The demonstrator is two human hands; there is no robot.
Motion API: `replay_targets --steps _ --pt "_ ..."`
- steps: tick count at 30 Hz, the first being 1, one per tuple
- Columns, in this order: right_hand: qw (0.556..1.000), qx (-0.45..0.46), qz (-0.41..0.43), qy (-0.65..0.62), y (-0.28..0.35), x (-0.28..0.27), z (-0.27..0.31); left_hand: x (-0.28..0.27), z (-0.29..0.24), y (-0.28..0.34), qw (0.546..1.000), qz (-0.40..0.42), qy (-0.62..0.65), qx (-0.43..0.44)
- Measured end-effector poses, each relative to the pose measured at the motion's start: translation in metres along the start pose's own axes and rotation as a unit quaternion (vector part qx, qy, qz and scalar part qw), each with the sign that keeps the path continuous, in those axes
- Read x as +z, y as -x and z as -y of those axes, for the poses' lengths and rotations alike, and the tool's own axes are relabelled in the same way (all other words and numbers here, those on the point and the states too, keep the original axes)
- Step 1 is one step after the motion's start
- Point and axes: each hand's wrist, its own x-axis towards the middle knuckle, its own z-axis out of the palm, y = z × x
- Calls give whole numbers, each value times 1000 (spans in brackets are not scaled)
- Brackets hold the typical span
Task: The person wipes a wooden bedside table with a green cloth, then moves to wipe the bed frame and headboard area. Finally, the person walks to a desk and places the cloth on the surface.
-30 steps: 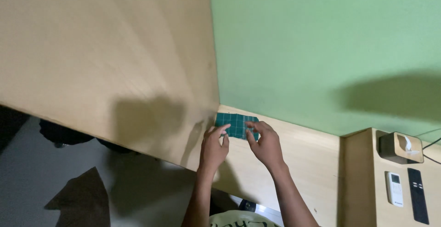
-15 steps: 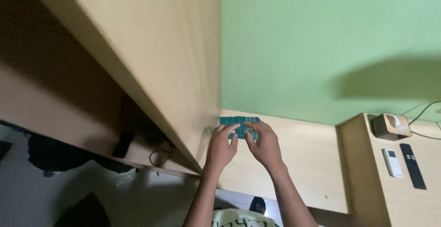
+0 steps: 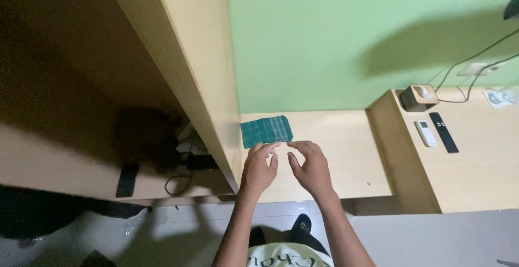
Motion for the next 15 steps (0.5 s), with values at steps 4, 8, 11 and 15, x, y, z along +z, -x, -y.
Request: replay_targets --steps 4,8,11,15 --pt "1000 13 -17 16 11 -10 2 1 -12 2 1000 2 3 16" --pt "998 30 -33 33 21 -23 5 7 -22 4 999 20 27 14" --pt "997 48 -43 52 29 -35 4 16 -28 4 999 29 28 35" --pt "994 62 -72 56 51 -50 -5 33 -36 10 997 50 12 50"
